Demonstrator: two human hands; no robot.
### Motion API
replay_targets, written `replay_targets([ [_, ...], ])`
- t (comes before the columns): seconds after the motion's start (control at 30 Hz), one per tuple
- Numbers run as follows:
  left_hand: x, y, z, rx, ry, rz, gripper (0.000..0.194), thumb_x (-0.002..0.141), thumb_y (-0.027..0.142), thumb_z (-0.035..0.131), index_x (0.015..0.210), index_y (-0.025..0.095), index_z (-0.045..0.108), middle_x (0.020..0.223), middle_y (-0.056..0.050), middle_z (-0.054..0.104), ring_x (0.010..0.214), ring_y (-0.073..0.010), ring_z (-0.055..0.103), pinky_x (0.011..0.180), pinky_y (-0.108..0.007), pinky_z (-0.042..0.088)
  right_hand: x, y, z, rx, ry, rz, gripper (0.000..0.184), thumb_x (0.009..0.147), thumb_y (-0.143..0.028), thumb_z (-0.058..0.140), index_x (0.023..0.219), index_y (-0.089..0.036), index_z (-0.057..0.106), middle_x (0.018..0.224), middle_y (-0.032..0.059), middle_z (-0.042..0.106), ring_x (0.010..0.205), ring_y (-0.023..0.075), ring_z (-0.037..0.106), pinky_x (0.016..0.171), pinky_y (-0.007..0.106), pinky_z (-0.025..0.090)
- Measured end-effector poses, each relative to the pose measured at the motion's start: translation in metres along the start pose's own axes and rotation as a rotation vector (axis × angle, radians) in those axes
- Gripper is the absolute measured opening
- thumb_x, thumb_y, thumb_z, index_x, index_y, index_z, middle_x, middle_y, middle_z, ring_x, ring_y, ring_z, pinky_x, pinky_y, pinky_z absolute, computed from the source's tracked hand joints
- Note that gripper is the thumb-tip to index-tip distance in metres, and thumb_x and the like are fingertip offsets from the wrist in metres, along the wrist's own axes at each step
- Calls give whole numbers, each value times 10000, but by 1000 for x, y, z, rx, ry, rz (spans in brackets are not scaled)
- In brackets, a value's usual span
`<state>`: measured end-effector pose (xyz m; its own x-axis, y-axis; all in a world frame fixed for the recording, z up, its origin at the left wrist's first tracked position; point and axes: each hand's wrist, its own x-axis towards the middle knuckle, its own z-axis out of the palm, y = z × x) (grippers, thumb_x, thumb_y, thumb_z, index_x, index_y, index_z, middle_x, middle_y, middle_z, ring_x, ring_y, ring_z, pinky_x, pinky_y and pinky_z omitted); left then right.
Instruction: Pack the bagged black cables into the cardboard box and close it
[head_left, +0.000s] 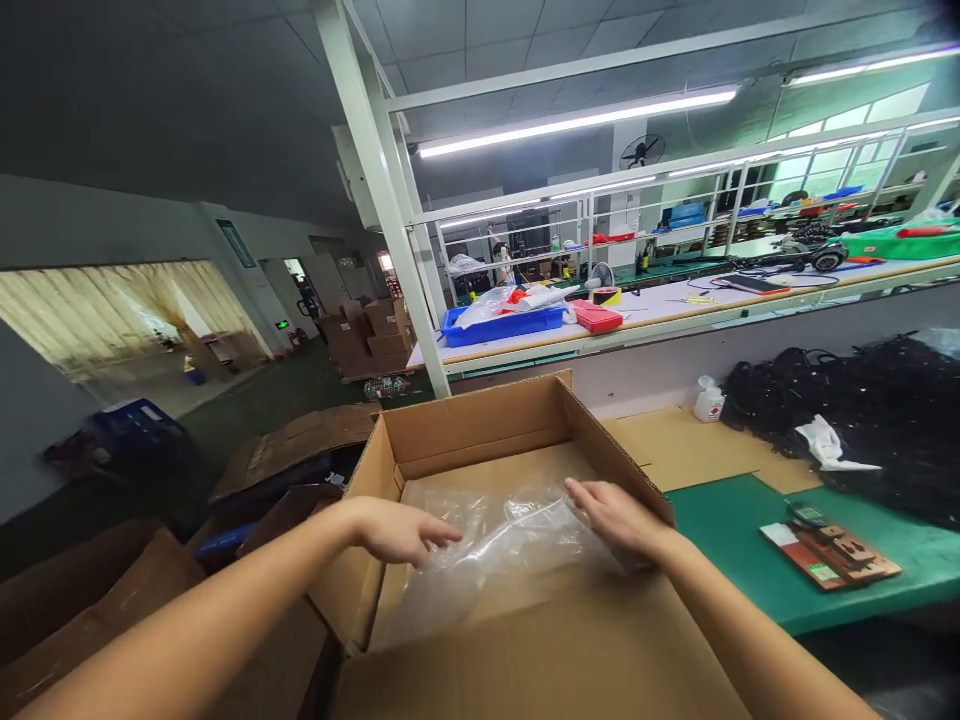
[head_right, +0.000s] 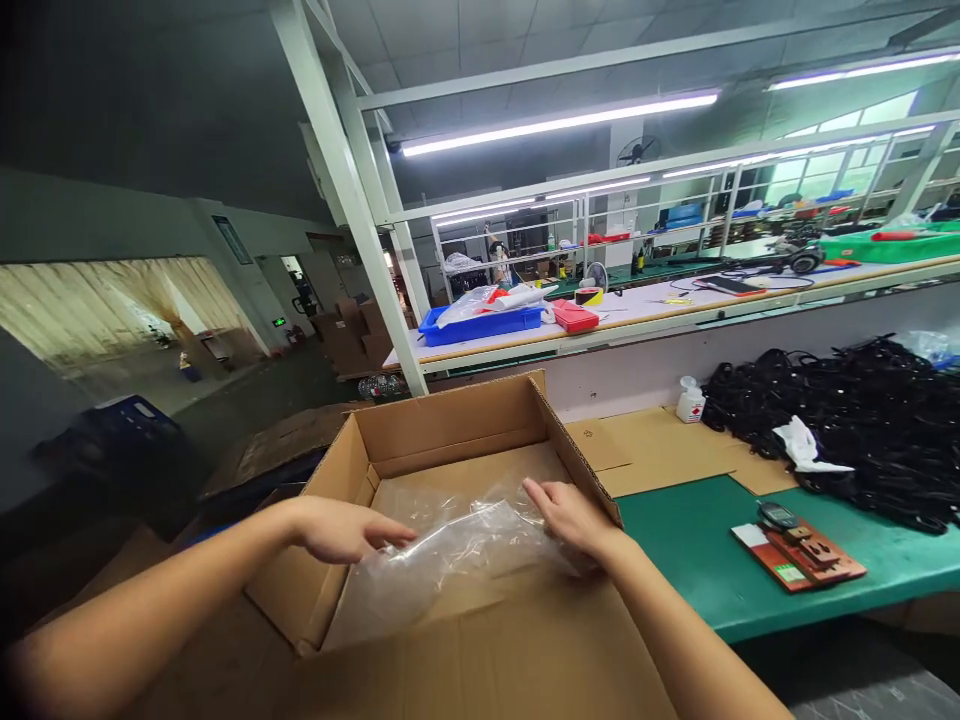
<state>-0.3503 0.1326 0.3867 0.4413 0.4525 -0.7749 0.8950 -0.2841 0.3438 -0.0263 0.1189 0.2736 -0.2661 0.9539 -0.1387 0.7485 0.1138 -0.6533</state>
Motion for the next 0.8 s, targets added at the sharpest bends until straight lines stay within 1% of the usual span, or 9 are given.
replay_targets([
  [0.1, -44, 9, 4, -271, 10, 168, 910, 759, 370, 701, 1512, 368, 192, 1505, -6, 289, 1357, -179, 335, 1058, -276, 344, -16, -1, -9, 546, -123, -213, 672, 936, -637, 352, 1332, -120, 518, 1348, 128, 494, 1255, 221, 463, 1045, 296, 366],
  [0.17, -54, 15, 13, -168, 80, 162, 1030, 662, 430, 787, 1502, 408, 191, 1512, 15, 270, 1386, -190, 279, 1095, -296, 292, -22, -2, -12, 590, -285, -286, 743, 828, -600, 596, 1393, -141, 448, 1419, 113, 418, 1307, 211, 403, 1087, 285, 325],
  [0.23, -49, 19, 22, 6, 186, 155, 867, 662, 475, 782, 1432, 385, 394, 1497, 19, 304, 1381, -218, 287, 1120, -308, 243, -26, -4, -15, 504, -367, -271, 779, 756, -526, 713, 1388, -152, 452, 1413, 111, 424, 1291, 213, 419, 1086, 287, 329],
  [0.3, -38, 19, 27, 95, 218, 199, 474, 770, 463, 691, 1210, 296, 635, 1398, -4, 455, 1275, -237, 436, 1059, -293, 329, -29, -8, -19, 423, -426, -266, 811, 702, -474, 772, 1396, -202, 451, 1422, 74, 418, 1306, 211, 398, 1088, 271, 313],
  [0.37, -28, 14, 24, 91, 181, 224, 289, 857, 416, 581, 1021, 212, 703, 1148, -37, 630, 1050, -219, 585, 897, -265, 433, -30, -16, -23, 331, -452, -275, 766, 690, -443, 782, 1367, -234, 491, 1357, 48, 491, 1266, 219, 438, 1048, 256, 341],
  [0.47, -17, -1, 7, -6, 110, 237, 267, 880, 357, 524, 979, 167, 683, 966, -45, 676, 914, -191, 617, 790, -245, 448, -21, -29, -19, 144, -292, -199, 319, 885, -424, 561, 1016, -152, 664, 989, 51, 656, 932, 194, 604, 781, 235, 440],
  [0.53, -8, -13, -11, -113, 98, 153, 198, 883, 287, 503, 927, 161, 650, 1002, -50, 673, 974, -184, 615, 806, -243, 448, -2, -33, -9, 80, -137, -108, 377, 978, -335, 362, 822, -115, 625, 811, 54, 653, 743, 152, 603, 644, 223, 415],
  [0.67, 25, -33, -49, -153, 197, -222, 81, 835, 137, 509, 877, 138, 577, 844, -88, 671, 877, -235, 645, 769, -349, 470, 56, -30, 24, -56, 134, 98, 385, 1008, -294, 293, 926, -99, 614, 936, 128, 662, 826, 210, 629, 660, 270, 408],
  [0.8, 75, -50, -67, -128, 344, -521, 39, 773, 73, 590, 803, 67, 613, 687, -128, 627, 745, -276, 645, 788, -501, 474, 103, -18, 49, -202, 238, 172, 391, 1001, -345, 327, 1022, -119, 645, 1042, 172, 647, 968, 317, 623, 736, 349, 430],
])
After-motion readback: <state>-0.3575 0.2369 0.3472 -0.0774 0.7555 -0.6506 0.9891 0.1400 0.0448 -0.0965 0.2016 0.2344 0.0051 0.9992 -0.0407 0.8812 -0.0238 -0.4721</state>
